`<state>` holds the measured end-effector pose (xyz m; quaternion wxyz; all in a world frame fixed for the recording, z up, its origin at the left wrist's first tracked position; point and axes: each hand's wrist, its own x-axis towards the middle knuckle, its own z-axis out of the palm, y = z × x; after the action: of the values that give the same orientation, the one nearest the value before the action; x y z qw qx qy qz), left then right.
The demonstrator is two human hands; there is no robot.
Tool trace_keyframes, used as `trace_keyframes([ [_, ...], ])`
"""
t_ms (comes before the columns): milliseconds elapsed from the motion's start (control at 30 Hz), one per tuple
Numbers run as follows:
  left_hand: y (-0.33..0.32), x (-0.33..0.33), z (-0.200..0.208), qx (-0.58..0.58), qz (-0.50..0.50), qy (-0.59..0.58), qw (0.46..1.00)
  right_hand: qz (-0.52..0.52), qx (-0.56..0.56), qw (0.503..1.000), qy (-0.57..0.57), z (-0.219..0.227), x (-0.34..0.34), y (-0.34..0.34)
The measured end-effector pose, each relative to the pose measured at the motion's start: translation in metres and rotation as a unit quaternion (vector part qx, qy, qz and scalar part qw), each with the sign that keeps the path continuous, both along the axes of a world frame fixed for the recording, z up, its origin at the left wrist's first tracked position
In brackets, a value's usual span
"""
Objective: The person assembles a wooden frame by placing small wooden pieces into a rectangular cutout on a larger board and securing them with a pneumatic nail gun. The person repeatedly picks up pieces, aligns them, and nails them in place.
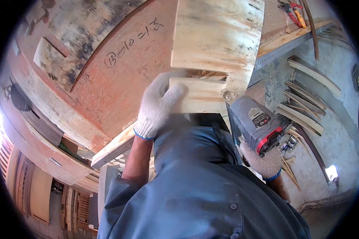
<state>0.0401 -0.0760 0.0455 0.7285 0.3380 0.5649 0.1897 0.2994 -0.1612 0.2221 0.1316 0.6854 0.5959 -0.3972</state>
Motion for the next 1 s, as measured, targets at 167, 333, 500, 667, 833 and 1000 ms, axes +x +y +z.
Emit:
trace_keyframes([
  [167, 0.004, 0.001, 0.003, 0.027, -0.015, 0.026, 0.999, 0.000, -0.001, 1.000, -0.003, -0.006, -0.001, -0.010],
  [333, 0.003, 0.000, 0.004, 0.046, -0.009, 0.019, 0.999, -0.033, 0.053, 0.998, -0.003, -0.015, -0.003, -0.018],
  [500, 0.013, 0.000, 0.015, 0.083, -0.092, 0.092, 0.988, -0.176, 0.021, 0.984, 0.032, -0.016, 0.003, -0.018],
  [667, 0.005, 0.046, 0.029, 0.160, -0.161, 0.160, 0.961, -0.236, 0.012, 0.970, 0.050, 0.001, 0.013, -0.024],
  [833, -0.007, 0.065, 0.010, 0.234, -0.146, 0.170, 0.946, -0.331, 0.015, 0.942, 0.053, 0.006, 0.024, -0.037],
  [1000, -0.011, 0.061, 0.008, 0.231, -0.133, 0.167, 0.949, -0.134, 0.092, 0.984, 0.072, -0.005, 0.027, -0.020],
])
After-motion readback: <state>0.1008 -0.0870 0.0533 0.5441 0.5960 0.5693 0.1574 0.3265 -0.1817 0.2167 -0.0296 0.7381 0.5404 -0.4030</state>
